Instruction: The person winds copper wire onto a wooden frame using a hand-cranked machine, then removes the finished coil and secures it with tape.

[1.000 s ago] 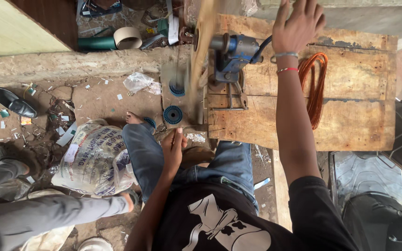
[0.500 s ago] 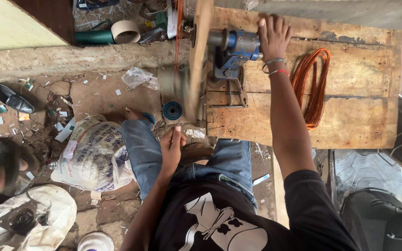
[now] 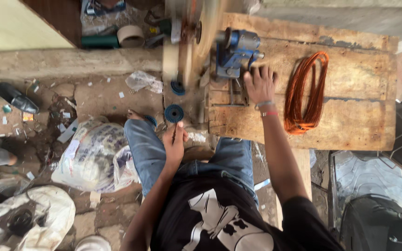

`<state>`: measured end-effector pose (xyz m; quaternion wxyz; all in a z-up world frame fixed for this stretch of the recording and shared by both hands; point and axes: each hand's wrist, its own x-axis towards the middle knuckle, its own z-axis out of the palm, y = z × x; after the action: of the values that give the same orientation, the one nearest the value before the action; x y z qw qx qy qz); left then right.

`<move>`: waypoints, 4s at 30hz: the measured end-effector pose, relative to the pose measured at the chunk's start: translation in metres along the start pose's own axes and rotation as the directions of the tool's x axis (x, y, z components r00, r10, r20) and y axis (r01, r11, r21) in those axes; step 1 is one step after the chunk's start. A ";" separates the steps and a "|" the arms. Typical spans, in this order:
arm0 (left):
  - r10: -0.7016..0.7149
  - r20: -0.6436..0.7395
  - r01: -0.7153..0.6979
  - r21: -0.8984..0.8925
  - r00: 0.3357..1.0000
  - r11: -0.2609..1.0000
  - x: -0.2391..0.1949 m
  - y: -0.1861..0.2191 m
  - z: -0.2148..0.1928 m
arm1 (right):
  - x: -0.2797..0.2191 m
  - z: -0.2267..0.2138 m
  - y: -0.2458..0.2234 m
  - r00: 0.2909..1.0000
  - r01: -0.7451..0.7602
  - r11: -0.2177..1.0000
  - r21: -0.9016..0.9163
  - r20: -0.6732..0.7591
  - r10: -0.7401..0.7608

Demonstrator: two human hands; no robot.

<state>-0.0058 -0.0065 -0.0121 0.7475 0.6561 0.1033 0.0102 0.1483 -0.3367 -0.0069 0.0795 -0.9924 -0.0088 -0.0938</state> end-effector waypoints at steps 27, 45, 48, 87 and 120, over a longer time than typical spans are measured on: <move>0.007 -0.011 -0.007 -0.011 1.000 1.000 0.002 -0.001 0.000 | 0.053 -0.145 0.010 0.823 0.192 0.981 0.041 -0.550 -0.138; -0.036 -0.029 0.035 -0.021 0.999 0.999 0.008 0.006 0.005 | 0.148 -0.022 0.043 0.978 -0.054 0.988 0.143 -0.194 0.082; -0.016 -0.030 0.016 0.005 0.999 1.000 0.005 0.005 0.001 | 0.127 0.001 0.043 0.991 -0.089 0.996 0.028 -0.101 0.092; 0.009 -0.050 -0.007 0.036 0.999 0.999 0.009 -0.013 -0.004 | 0.111 -0.117 0.025 0.843 0.165 0.963 0.213 -0.537 -0.026; 0.024 -0.033 -0.024 -0.001 0.999 1.000 0.003 -0.007 -0.001 | -0.053 -0.139 -0.042 0.973 0.073 0.992 0.103 -0.224 -0.048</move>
<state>-0.0044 -0.0059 -0.0195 0.7460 0.6565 0.1077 0.0298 0.0690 -0.3176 0.1242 0.1318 -0.9691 -0.0355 -0.2053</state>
